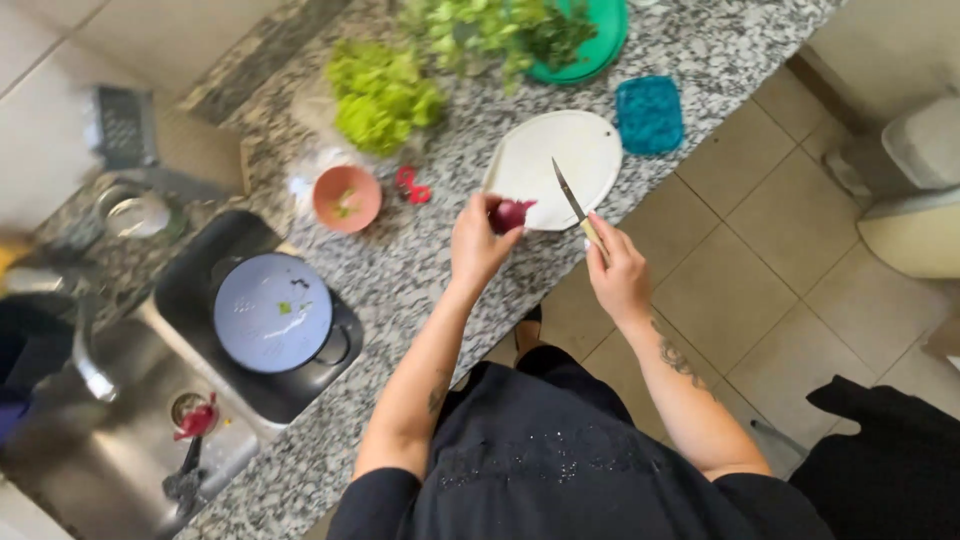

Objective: The person peels a red onion over a kitchen sink, discarding the outer layers. They then place the onion on a white cutting board and slice it into thin pieces using a knife. The person continues to slice the onion into smaller segments.

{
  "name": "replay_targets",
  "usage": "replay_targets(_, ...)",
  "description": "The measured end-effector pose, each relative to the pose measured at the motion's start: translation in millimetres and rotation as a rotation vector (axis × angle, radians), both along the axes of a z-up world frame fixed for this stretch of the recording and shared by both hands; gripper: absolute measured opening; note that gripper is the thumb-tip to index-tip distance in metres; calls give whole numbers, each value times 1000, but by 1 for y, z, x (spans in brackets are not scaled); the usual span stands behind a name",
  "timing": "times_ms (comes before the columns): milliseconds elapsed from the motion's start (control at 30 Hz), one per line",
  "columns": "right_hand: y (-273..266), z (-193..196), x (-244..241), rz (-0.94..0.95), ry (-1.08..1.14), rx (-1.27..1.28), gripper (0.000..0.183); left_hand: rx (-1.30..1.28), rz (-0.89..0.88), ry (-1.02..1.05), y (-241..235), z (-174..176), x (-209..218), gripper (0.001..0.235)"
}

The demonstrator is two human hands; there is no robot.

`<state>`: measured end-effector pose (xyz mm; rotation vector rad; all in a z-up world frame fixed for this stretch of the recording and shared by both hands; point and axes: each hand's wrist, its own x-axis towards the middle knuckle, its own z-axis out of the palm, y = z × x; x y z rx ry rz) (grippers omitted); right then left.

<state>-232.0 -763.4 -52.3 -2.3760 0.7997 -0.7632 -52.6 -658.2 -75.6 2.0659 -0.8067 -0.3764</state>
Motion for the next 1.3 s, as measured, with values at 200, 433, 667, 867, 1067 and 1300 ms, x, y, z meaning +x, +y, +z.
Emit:
replay_targets(200, -75, -48, 5, -27, 133, -246, 38, 128, -3, -87, -109, -46, 8, 57)
replay_targets(433, -93, -82, 17, 36, 173, -202, 37, 10, -57, -316, -119, -33, 11, 55)
replay_targets(667, -97, -83, 21, 100, 143, -241, 39, 48, -76, -305, -122, -52, 9, 43)
replay_targets(867, -103, -87, 22, 128, 116, -204, 39, 130, -79, -381, -123, -57, 11, 42)
replay_targets(1067, -105, -88, 22, 143, 100, -251, 41, 203, -132, -505, -126, -58, 14, 41)
replay_targets(1300, -107, -93, 23, 182, 85, -240, 39, 226, -160, -526, -126, -72, 16, 40)
